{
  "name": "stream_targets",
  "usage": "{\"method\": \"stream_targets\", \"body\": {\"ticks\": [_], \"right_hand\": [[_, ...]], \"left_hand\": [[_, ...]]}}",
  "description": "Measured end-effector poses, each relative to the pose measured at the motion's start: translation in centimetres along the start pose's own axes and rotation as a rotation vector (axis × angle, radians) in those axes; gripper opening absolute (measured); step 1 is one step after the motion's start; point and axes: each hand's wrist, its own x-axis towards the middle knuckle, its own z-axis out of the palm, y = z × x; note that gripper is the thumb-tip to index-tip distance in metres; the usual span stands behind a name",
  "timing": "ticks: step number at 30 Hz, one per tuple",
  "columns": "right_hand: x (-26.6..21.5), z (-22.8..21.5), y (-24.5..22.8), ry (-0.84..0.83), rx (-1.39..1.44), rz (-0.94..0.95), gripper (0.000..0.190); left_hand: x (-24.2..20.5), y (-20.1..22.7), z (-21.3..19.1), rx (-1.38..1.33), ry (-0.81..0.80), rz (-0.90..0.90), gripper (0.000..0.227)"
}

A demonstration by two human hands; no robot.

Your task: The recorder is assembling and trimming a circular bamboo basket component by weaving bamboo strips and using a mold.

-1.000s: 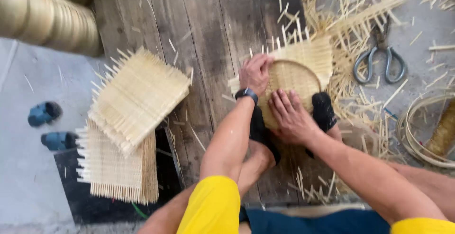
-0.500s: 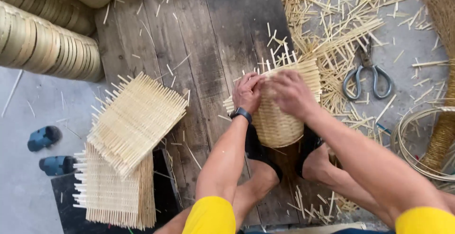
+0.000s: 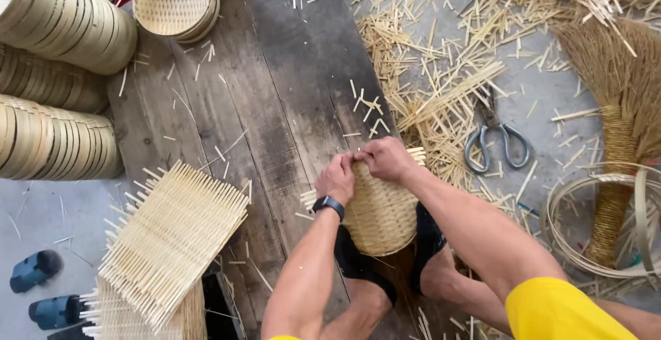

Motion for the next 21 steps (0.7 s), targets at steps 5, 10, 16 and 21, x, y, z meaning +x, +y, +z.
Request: {"method": "stream_targets", "body": {"ticks": [5,10,16,21], "right_hand": [[-1.6,-3.1,-2.0,0.154,-0.129,-0.144,0.015],[-3.8,-0.5,1.6,0.232,0.134,0.175,0.026],[-3.2,-0.2,3.6,-0.049,0.583,0.537,0.037],[-0.3,-0.3,-0.2,0.295,-0.036,-0.149,0.042]], "left_hand": [[3.2,-1.9,1.2,-0.104,-0.04,-0.028,0.045],[4.0,-2.9,2.4,-0.253,-0.122,-0.044,0.049],[3.5,-2.8,2.4,-0.194,-0.1,-0.097,0.051],[5.1,-5.3,4.8,-0.287,-0.054,-0.106,0.049]]}}
